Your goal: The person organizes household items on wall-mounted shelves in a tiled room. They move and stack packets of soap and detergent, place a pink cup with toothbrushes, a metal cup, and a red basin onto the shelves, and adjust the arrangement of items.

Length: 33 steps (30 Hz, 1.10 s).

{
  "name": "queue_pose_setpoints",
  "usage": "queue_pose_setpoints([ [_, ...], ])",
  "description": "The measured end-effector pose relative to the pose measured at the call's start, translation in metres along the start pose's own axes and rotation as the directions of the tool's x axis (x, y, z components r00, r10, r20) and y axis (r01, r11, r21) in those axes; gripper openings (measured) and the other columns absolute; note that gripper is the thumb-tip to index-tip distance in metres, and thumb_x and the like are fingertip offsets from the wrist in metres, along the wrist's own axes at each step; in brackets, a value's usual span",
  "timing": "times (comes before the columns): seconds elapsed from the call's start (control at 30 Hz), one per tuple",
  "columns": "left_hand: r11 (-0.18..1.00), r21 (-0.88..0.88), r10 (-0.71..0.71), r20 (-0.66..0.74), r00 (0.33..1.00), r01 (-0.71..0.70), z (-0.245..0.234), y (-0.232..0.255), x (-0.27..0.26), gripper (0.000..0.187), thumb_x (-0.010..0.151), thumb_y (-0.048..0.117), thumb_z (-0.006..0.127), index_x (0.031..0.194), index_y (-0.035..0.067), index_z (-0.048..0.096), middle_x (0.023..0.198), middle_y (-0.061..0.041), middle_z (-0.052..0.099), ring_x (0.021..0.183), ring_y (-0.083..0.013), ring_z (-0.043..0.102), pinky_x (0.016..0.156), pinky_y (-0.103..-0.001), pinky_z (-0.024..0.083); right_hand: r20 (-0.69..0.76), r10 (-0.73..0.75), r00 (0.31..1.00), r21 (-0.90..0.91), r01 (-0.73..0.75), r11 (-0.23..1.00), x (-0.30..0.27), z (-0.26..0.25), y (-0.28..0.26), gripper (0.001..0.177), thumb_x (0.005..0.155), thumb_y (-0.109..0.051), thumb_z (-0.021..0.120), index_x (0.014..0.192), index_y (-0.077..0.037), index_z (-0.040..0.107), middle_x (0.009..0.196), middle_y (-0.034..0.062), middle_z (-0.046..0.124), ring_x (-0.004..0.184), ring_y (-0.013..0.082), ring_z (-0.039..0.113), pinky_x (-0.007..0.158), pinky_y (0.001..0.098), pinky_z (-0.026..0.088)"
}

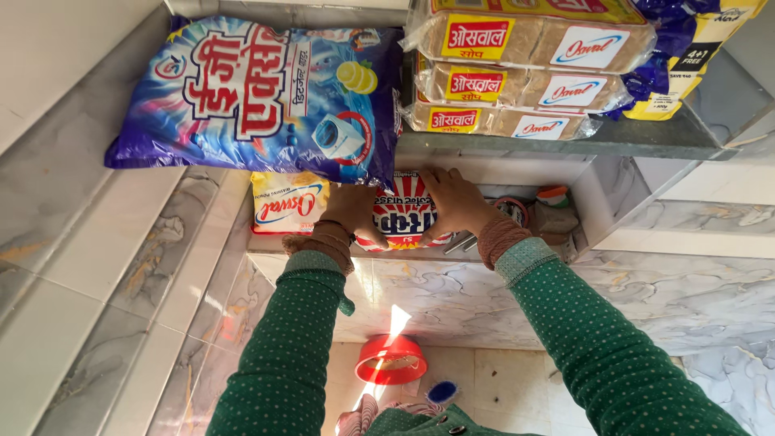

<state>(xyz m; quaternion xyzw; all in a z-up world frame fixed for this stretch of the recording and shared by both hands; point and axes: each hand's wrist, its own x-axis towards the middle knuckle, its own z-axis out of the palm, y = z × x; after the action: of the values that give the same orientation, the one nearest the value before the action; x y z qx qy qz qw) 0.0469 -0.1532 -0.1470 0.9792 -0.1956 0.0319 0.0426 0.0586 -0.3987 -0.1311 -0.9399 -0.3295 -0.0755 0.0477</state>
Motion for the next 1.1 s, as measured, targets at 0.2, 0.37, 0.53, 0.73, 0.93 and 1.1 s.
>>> queue_pose_setpoints([
  [0.2, 0.992, -0.117, -0.023, 0.121, 0.992, 0.037, 0.003, -0.007, 0.008, 0.092, 0.035, 0.062, 0.093, 0.106, 0.006, 0.074, 0.101, -0.015, 0.076, 0.094, -0.0328, 0.075, 0.087, -0.042, 0.059, 0.105, 0.048, 0.993, 0.053, -0.054, 0.997, 0.009, -0.002, 0.006, 0.139, 0.036, -0.061, 0.097, 0.146, -0.001, 0.038, 0.132, 0.0220, 0.058, 0.119, 0.0433, 0.056, 0.100, 0.0494, 0.049],
  [0.37, 0.989, -0.139, -0.014, 0.206, 0.979, 0.043, 0.001, -0.011, 0.011, 0.093, 0.039, 0.066, 0.090, 0.108, 0.006, 0.074, 0.101, -0.014, 0.077, 0.092, -0.0315, 0.076, 0.086, -0.039, 0.059, 0.101, 0.106, 0.989, 0.166, -0.121, 0.979, 0.007, -0.006, 0.004, 0.139, 0.036, -0.057, 0.098, 0.149, -0.004, 0.038, 0.132, 0.0234, 0.058, 0.121, 0.0426, 0.058, 0.101, 0.0480, 0.048],
  [0.53, 0.984, -0.178, 0.008, 0.160, 0.987, 0.021, 0.003, -0.017, 0.012, 0.094, 0.040, 0.067, 0.091, 0.110, 0.006, 0.075, 0.103, -0.016, 0.076, 0.096, -0.0330, 0.074, 0.090, -0.039, 0.057, 0.013, 0.147, 0.989, 0.246, -0.146, 0.958, -0.001, -0.007, 0.002, 0.134, 0.035, -0.055, 0.098, 0.147, -0.006, 0.042, 0.134, 0.0208, 0.058, 0.123, 0.0411, 0.057, 0.102, 0.0479, 0.047],
  [0.73, 0.964, -0.262, 0.044, 0.001, 0.999, -0.043, 0.003, -0.019, 0.000, 0.092, 0.043, 0.063, 0.090, 0.116, 0.009, 0.074, 0.114, -0.015, 0.074, 0.112, -0.0333, 0.069, 0.103, -0.041, 0.052, -0.302, 0.257, 0.918, 0.209, -0.199, 0.958, -0.031, 0.024, -0.003, 0.125, 0.047, -0.060, 0.095, 0.147, -0.005, 0.044, 0.144, 0.0208, 0.052, 0.132, 0.0420, 0.050, 0.111, 0.0502, 0.043],
  [0.93, 0.990, -0.131, 0.011, -0.350, 0.937, -0.060, 0.031, -0.014, -0.029, 0.113, 0.058, 0.064, 0.089, 0.144, 0.005, 0.045, 0.149, -0.015, 0.049, 0.144, -0.0372, 0.039, 0.121, -0.070, 0.012, -0.530, 0.253, 0.809, 0.063, -0.260, 0.963, -0.066, 0.057, -0.032, 0.106, 0.074, -0.053, 0.088, 0.151, 0.001, 0.038, 0.160, 0.0299, 0.029, 0.146, 0.0472, 0.031, 0.116, 0.0621, 0.030],
  [1.1, 0.972, 0.150, 0.233, -0.522, 0.820, -0.181, 0.072, 0.015, -0.056, 0.101, 0.079, 0.050, 0.081, 0.157, 0.004, 0.036, 0.161, -0.021, 0.032, 0.153, -0.0346, 0.027, 0.120, -0.070, 0.010, -0.464, 0.095, 0.881, -0.150, -0.183, 0.972, -0.086, 0.075, -0.068, 0.094, 0.082, -0.037, 0.081, 0.157, -0.003, 0.034, 0.164, 0.0253, 0.025, 0.154, 0.0417, 0.024, 0.120, 0.0616, 0.025],
])
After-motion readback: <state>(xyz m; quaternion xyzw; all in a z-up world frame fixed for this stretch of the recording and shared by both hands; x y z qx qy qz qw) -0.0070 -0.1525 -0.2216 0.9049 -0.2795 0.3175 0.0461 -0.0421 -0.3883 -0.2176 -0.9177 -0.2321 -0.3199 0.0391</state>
